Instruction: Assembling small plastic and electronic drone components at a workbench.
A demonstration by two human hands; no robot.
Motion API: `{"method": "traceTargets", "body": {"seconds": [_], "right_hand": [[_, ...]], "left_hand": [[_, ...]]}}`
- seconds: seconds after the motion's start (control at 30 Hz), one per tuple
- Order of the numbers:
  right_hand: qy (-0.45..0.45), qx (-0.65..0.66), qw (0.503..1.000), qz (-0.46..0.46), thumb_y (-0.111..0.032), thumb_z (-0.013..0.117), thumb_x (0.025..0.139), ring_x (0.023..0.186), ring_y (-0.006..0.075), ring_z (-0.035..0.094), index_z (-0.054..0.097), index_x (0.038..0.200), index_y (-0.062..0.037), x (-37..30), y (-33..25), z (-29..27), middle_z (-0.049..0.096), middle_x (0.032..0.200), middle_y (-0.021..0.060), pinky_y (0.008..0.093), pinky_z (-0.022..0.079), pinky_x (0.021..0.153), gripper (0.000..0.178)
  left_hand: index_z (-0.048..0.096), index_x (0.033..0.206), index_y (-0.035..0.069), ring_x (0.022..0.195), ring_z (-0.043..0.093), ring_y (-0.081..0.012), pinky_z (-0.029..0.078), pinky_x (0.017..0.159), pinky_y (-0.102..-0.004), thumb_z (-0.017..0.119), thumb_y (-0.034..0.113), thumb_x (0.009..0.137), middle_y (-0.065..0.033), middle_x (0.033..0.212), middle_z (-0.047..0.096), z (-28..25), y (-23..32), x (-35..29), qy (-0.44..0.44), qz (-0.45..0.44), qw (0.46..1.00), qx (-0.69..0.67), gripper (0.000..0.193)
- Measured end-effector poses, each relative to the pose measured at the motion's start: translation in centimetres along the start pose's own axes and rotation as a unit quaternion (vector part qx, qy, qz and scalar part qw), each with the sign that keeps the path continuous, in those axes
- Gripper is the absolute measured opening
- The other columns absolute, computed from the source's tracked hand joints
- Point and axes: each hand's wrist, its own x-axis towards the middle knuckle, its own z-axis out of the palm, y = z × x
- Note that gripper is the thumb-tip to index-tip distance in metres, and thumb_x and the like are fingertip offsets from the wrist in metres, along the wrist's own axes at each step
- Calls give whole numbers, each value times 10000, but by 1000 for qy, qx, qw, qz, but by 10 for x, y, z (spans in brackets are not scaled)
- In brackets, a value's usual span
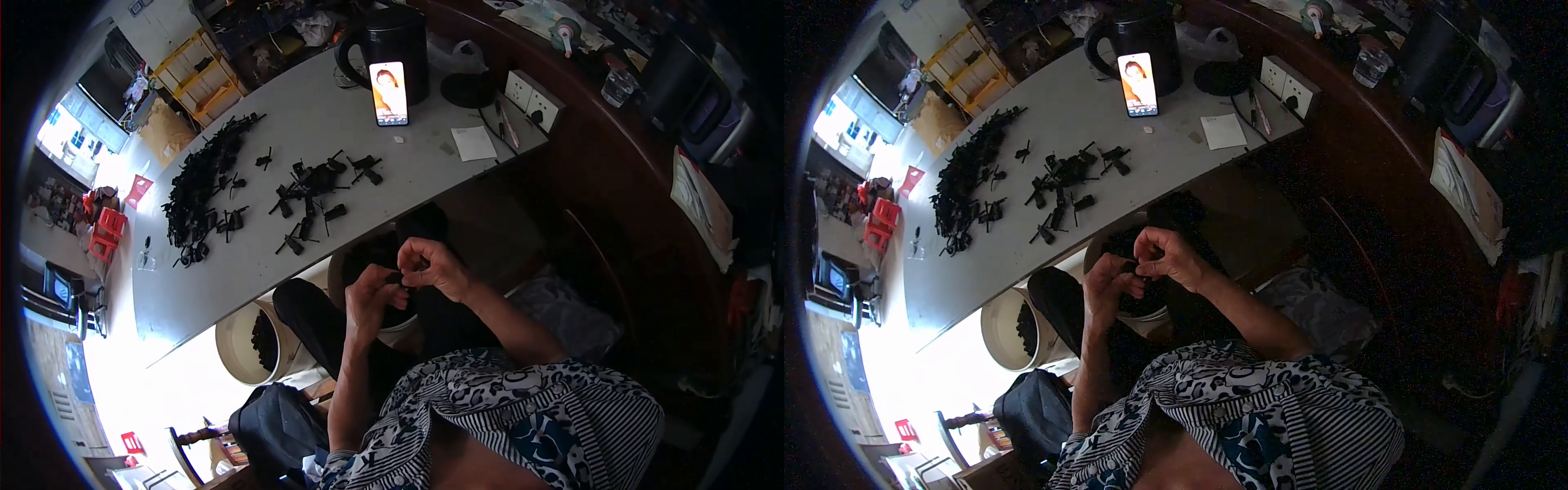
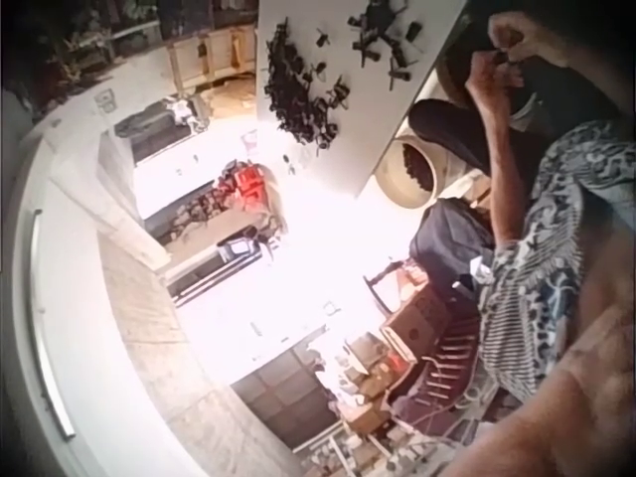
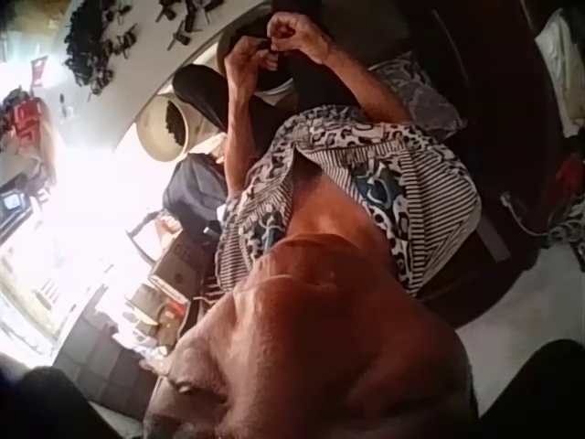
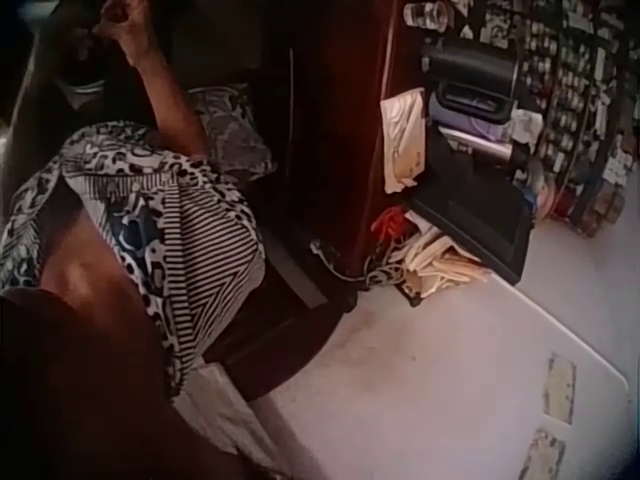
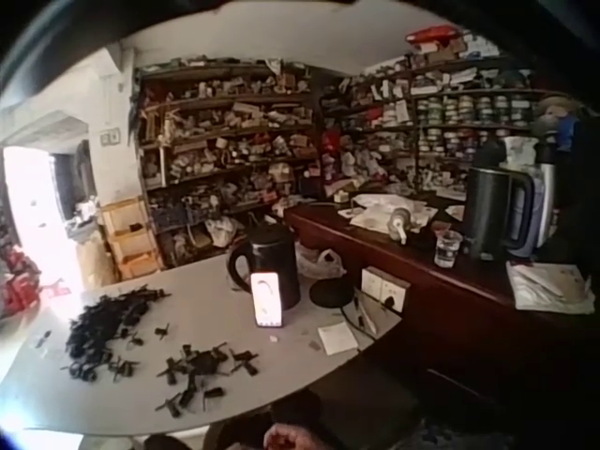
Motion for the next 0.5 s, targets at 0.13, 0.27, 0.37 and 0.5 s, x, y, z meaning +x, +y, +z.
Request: {"method": "traceTargets", "body": {"seconds": [0.13, 0.27, 0.37, 0.5], "right_hand": [[65, 44, 997, 9, -119, 652, 789, 671, 36, 470, 542, 807, -63, -2, 2, 12, 512, 715, -32, 178, 396, 620, 125], [81, 106, 991, -3, -157, 615, 828, 650, 31, 447, 542, 802, -69, 1, 12, 27, 509, 717, -35, 181, 383, 608, 117], [106, 107, 988, -27, -220, 571, 870, 584, 36, 430, 527, 773, -68, 3, 17, 35, 480, 666, -36, 202, 354, 521, 185], [121, 132, 984, -16, -243, 546, 885, 576, 36, 422, 521, 790, -70, 1, 18, 47, 458, 646, -38, 200, 350, 521, 200]], "left_hand": [[517, 930, -47, 627, 606, -124, 489, 577, -226, 475, -68, 810, -103, 721, 618, 4, -2, 1, 57, 30, 996, 59, 130], [509, 926, -44, 621, 622, -138, 489, 574, -237, 490, -61, 807, -114, 717, 630, 7, -2, -1, 115, 73, 972, 192, 122], [501, 926, -35, 625, 629, -138, 498, 546, -246, 462, -40, 830, -102, 713, 637, 12, -1, -4, 124, 123, 947, 271, 104], [499, 913, -27, 627, 638, -152, 498, 542, -245, 473, -39, 822, -115, 709, 639, 14, -3, -8, 150, 128, 931, 306, 95]]}}
